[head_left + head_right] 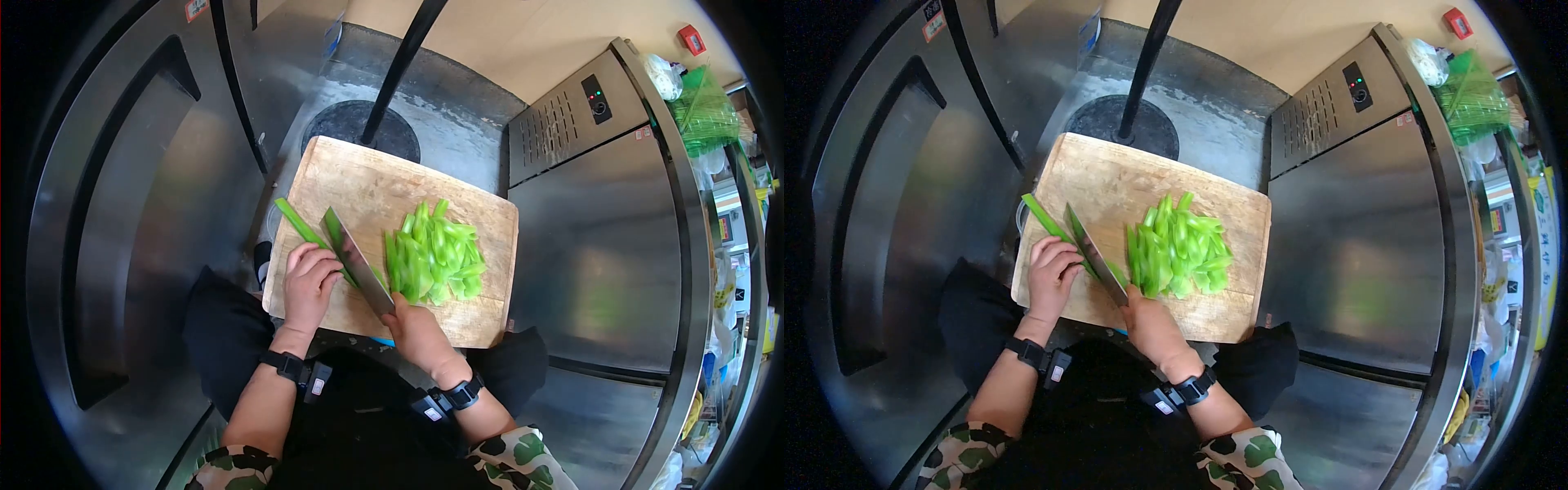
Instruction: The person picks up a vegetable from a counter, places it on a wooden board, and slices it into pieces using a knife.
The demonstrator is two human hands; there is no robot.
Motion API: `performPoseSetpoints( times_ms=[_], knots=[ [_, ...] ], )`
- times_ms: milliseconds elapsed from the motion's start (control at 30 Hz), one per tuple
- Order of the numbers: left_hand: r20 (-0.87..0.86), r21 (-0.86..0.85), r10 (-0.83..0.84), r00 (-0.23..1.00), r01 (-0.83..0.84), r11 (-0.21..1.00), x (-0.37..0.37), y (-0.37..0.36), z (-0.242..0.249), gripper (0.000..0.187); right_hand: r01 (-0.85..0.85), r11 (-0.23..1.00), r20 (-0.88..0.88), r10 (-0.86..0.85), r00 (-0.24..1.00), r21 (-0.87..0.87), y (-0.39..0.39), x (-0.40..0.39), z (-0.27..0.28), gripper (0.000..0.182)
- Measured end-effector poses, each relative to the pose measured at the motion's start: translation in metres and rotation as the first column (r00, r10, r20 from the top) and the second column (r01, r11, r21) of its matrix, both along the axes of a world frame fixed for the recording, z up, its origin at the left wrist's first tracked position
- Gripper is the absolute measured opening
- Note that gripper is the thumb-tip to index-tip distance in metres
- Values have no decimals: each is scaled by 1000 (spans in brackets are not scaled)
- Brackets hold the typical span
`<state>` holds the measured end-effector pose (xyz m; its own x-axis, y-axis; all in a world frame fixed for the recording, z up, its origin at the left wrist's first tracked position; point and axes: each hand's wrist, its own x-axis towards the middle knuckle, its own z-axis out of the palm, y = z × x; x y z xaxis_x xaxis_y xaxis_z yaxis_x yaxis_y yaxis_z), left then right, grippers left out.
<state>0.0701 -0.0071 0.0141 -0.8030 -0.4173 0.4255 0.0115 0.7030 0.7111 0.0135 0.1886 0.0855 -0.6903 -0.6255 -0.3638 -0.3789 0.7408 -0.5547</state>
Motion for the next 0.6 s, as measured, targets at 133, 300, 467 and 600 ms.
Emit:
performPoseSetpoints(
  times_ms=[133,300,467,600],
  knots=[
    [6,4,-7,1000,7,1000,-1,-2,-2,20,55,996,-40,-58,998,-74,6,3,5,21],
    [-6,36,21,1000,-21,999,-2,-1,0,20,13,999,-32,-15,999,-45,12,10,16,20],
    [-32,54,28,999,-26,998,-1,-2,-4,23,-9,1000,-14,9,1000,-1,11,16,22,20],
    [-28,43,29,999,-28,999,-2,-2,-4,21,-33,999,-48,32,998,-21,12,18,19,21]
  ],
)
